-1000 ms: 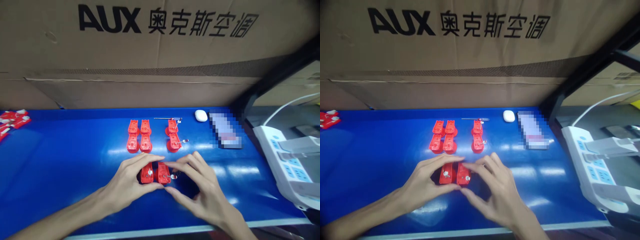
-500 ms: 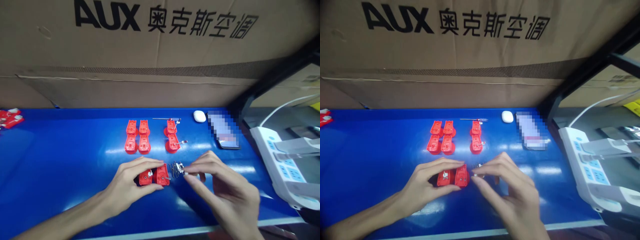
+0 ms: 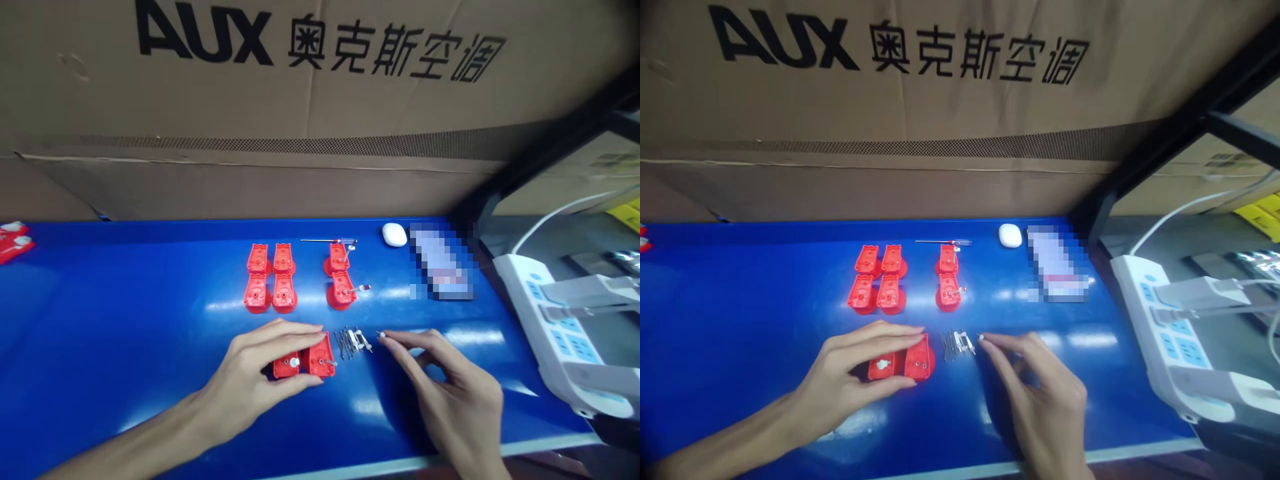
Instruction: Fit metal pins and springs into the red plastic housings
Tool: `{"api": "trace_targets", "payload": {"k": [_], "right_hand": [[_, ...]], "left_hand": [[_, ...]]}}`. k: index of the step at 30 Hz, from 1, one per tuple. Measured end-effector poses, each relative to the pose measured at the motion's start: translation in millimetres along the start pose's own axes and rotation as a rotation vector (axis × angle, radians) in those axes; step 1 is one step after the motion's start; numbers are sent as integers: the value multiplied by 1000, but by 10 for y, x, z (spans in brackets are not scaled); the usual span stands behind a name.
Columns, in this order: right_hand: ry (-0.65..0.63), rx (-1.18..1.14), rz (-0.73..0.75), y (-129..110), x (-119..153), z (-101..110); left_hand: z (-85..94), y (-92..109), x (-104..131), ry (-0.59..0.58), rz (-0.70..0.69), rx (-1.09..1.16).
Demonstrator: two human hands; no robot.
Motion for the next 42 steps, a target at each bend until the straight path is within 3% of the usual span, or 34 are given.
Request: {"api": "trace_targets", "payload": {"k": [3, 13, 21, 35, 42], "right_hand": [[-5, -46, 47, -31, -14, -16], [-30, -11, -117, 153, 40, -52], [53, 127, 214, -75, 37, -125], [-24, 152, 109, -58, -76, -249], [-187, 81, -4, 33, -197, -329]], "left_hand": [[1, 5, 8, -5, -4, -16], [10, -3, 9, 7, -19, -33], [8, 11, 6, 17, -25, -23], [12, 13, 23, 18, -38, -10], [9, 13, 22, 27, -44, -2]]}}
Point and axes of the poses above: each hand's wrist, its own x-axis away from the middle knuckle, its own z-axis out of the back of the hand, y = z × x, the point moved 7 cm from there along -x, towards the middle knuckle, and after that the axes turned 13 degrees about y, right-handed, at the moved point
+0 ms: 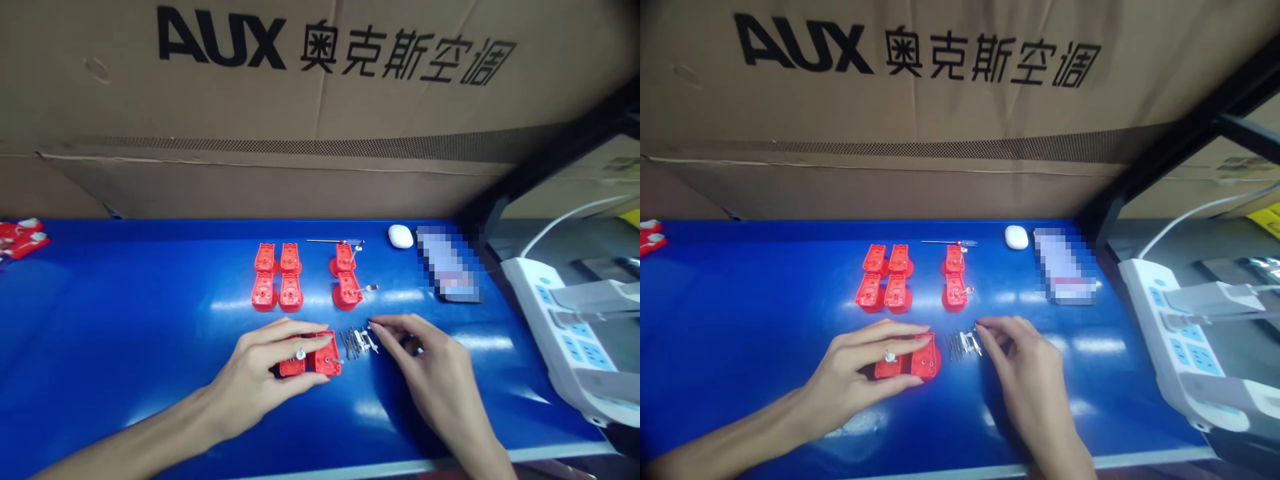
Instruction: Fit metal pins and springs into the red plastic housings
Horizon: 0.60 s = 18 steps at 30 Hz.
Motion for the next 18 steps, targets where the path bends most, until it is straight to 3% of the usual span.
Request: {"api": "trace_targets", "payload": {"k": [18], "right_hand": [[-101, -27, -111, 46, -24, -63]], "left_hand": [[-6, 0, -3, -4, -9, -10]]}}
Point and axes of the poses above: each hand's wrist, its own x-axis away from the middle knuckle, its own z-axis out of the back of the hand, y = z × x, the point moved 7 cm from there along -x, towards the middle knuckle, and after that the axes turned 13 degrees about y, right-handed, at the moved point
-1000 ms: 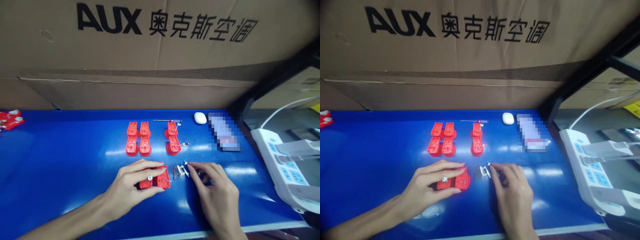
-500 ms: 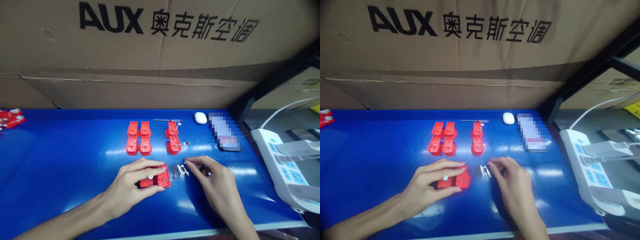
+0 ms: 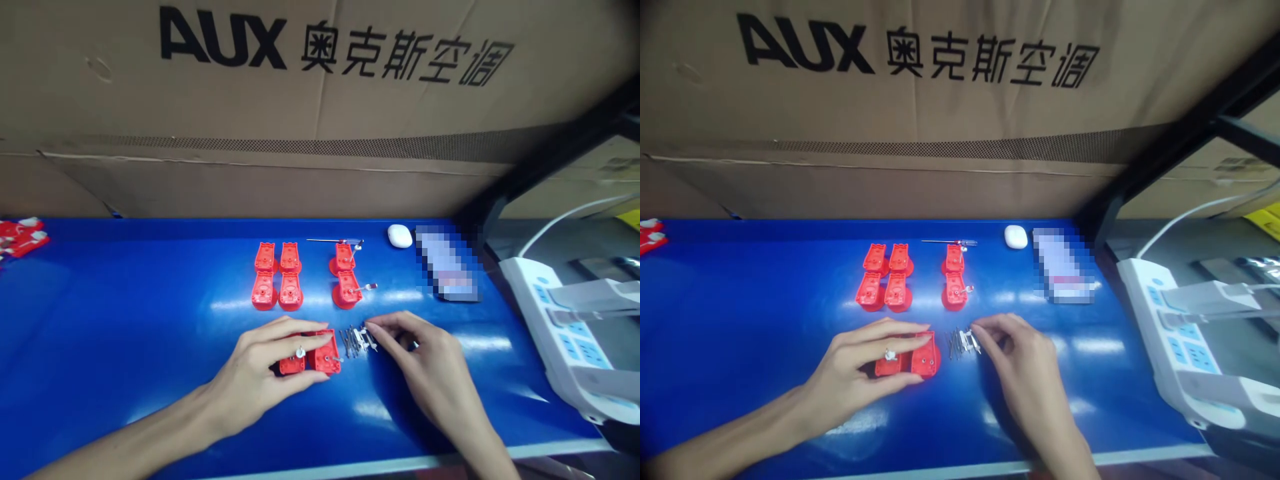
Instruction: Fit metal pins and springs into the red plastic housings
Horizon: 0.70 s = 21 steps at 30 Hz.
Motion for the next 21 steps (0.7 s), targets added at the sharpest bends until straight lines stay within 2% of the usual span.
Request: {"api": "trace_targets", "payload": {"k": [6, 13, 18, 21], "right_hand": [[-35, 9, -51, -10, 11, -1], [-38, 11, -43, -32, -12, 24], [40, 34, -31, -40, -16, 139], [102, 38, 39, -197, 47, 228]], "left_hand": [[7, 8, 1, 7, -22, -8], [-4, -12, 20, 1, -24, -9], [1, -17, 24, 10, -28, -11], [-2, -6, 22, 13, -38, -6]]}}
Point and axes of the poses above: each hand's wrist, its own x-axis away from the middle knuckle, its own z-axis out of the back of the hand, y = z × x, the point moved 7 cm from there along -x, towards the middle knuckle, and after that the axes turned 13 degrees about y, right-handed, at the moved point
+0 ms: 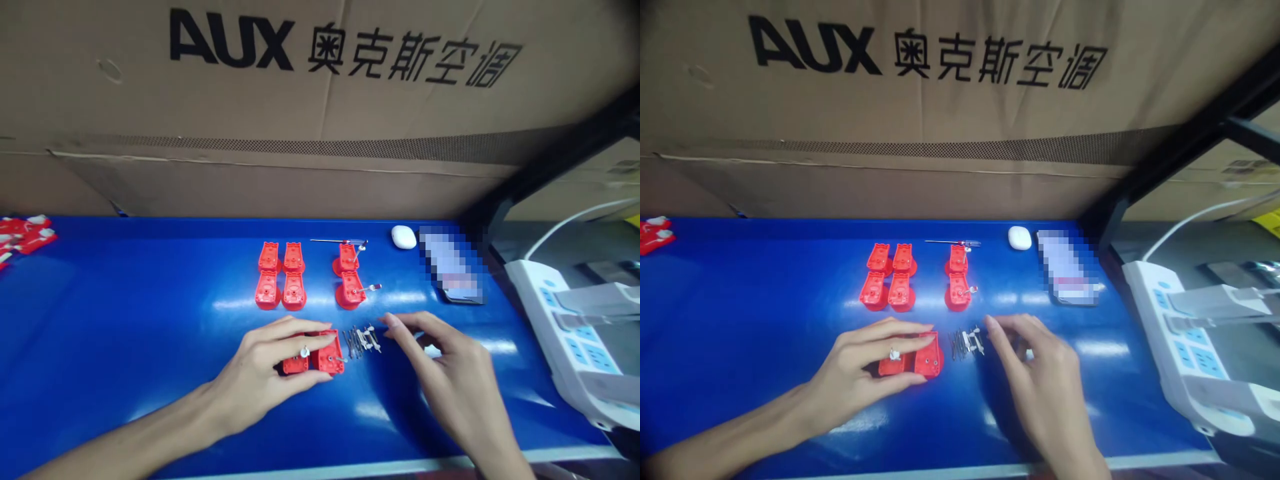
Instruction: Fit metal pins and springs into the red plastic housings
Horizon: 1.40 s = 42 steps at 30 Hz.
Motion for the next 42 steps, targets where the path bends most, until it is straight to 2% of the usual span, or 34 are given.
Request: {"api": "trace_targets", "payload": {"k": [4, 8, 10, 16, 19, 25, 28, 32, 36, 39, 42], "right_hand": [[25, -148, 235, -514, 181, 18], [-61, -284, 441, -997, 372, -180], [-73, -279, 477, -1108, 400, -287], [-86, -321, 492, -1136, 398, -389], [-106, -384, 474, -1115, 393, -364], [-64, -455, 428, -1110, 334, -255], [49, -476, 294, -996, 268, -74], [235, -309, -57, -528, 221, 171], [145, -258, -242, -56, 266, 120], [112, -230, -240, 140, 302, 72], [92, -185, -214, 200, 320, 51]], "left_hand": [[3, 11, -13, -2, 8, 15], [-5, 11, -15, -32, 18, 30], [-16, -12, -6, -46, 34, 37], [-11, -33, 3, -24, 20, 66], [-6, -17, -5, -36, 29, 50], [6, 32, -32, -30, 20, 37], [5, 25, -31, -17, 11, 24], [3, 11, -20, -18, 7, -5], [10, 22, -22, -11, 2, -9], [7, 24, -23, -19, 4, -17], [5, 27, -23, -26, 2, -28]]}}
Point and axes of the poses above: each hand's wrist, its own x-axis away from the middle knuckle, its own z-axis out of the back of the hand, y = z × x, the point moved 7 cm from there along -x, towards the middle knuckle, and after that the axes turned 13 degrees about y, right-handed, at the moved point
